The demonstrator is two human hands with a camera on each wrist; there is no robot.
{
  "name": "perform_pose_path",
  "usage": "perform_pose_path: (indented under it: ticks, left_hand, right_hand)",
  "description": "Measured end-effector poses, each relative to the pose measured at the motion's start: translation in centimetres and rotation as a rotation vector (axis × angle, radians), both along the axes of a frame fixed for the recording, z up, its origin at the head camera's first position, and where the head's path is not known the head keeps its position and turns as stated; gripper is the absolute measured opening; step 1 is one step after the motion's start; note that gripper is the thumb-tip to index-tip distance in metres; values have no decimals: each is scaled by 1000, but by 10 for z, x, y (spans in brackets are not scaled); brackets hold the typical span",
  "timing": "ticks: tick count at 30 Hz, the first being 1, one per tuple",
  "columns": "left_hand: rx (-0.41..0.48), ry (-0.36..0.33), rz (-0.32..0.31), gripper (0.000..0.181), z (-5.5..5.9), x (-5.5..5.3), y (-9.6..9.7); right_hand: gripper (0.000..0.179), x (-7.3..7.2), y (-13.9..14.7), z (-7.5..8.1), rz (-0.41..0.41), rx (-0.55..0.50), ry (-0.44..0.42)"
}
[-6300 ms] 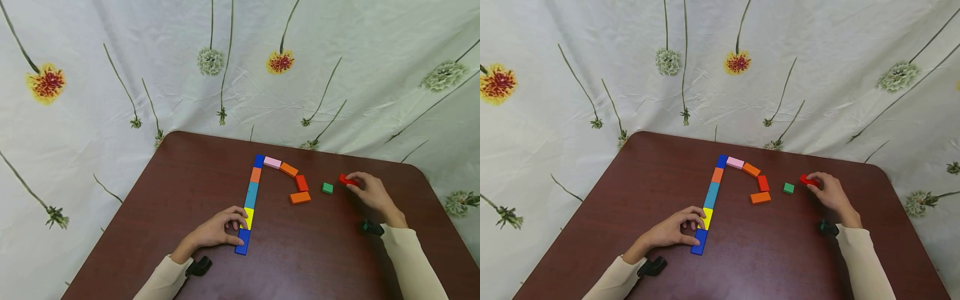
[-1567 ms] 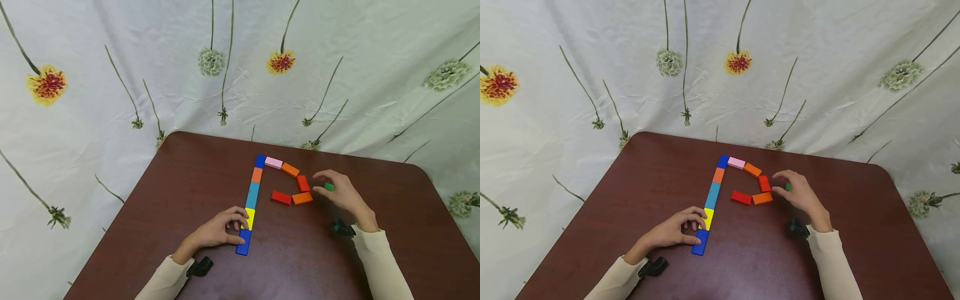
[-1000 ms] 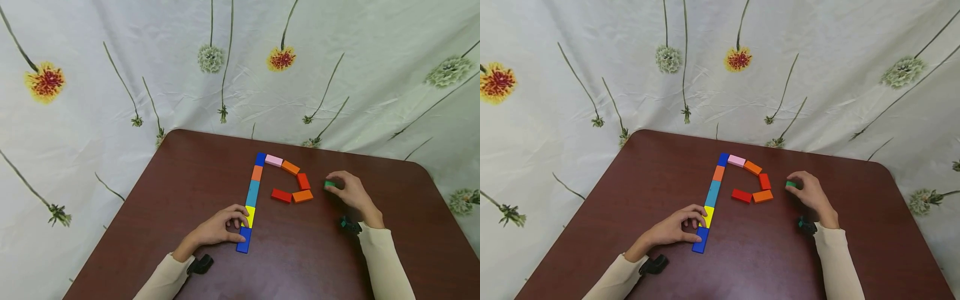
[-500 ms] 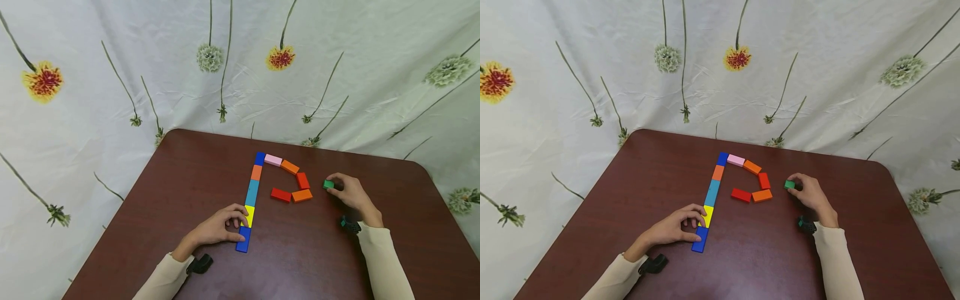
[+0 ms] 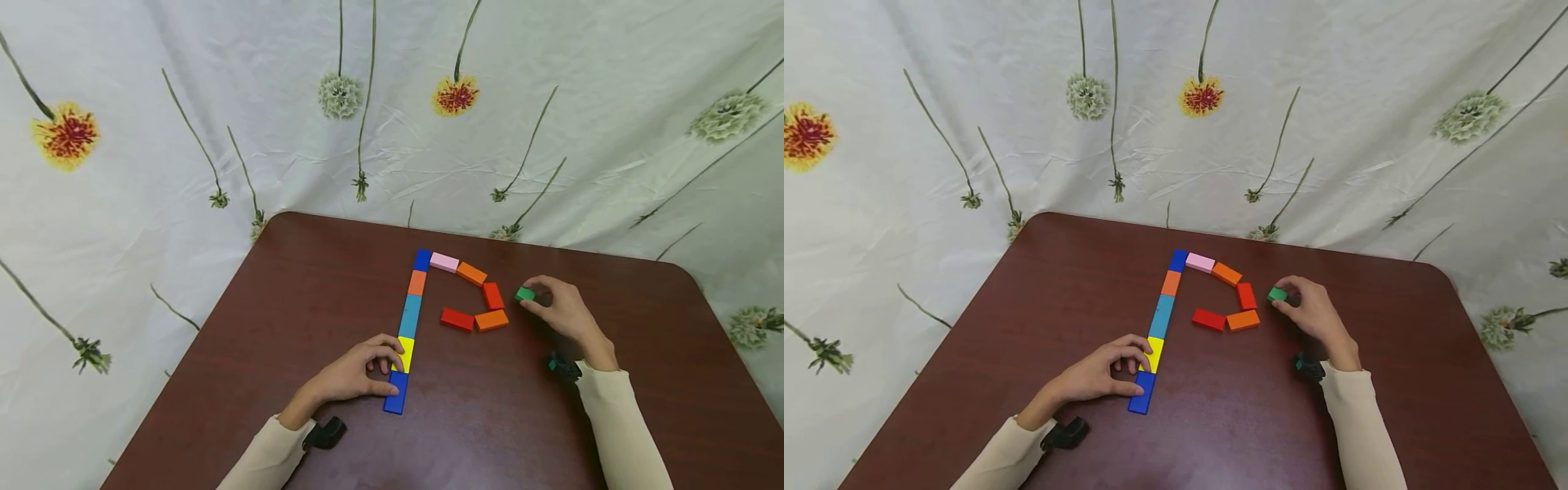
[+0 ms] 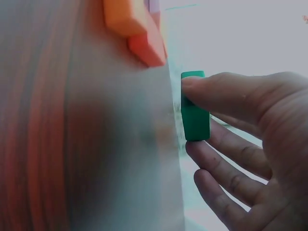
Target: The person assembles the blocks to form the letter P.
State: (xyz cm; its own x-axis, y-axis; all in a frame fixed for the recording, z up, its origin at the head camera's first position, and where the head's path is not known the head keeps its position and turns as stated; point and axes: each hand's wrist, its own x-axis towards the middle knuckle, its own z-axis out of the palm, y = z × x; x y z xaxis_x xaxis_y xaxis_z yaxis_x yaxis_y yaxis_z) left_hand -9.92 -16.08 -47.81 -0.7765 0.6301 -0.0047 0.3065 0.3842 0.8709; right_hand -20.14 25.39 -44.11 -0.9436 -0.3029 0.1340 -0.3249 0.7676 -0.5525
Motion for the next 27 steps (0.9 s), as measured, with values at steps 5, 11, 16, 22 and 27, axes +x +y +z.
perform_pose_path:
  ticks: [5,11,16,22,27]
  left_hand:
    - [3,-2,-1,25,0,0,0]
    - [10,-4,-5,26,0,0,-1]
    - [2,-12,1,26,0,0,-1]
    - [-3,-7,1,26,1,1,-1]
    - [4,6,-7,25,0,0,-2]
  right_hand:
    - [30,-3,-16,5,31,12,31]
    - [31,-1,-39,11,80,13,45]
    - [33,-1,-58,14,139,6,53]
    - [34,0,-80,17,183,-8,61]
    - [35,4,-97,18,224,-23,36]
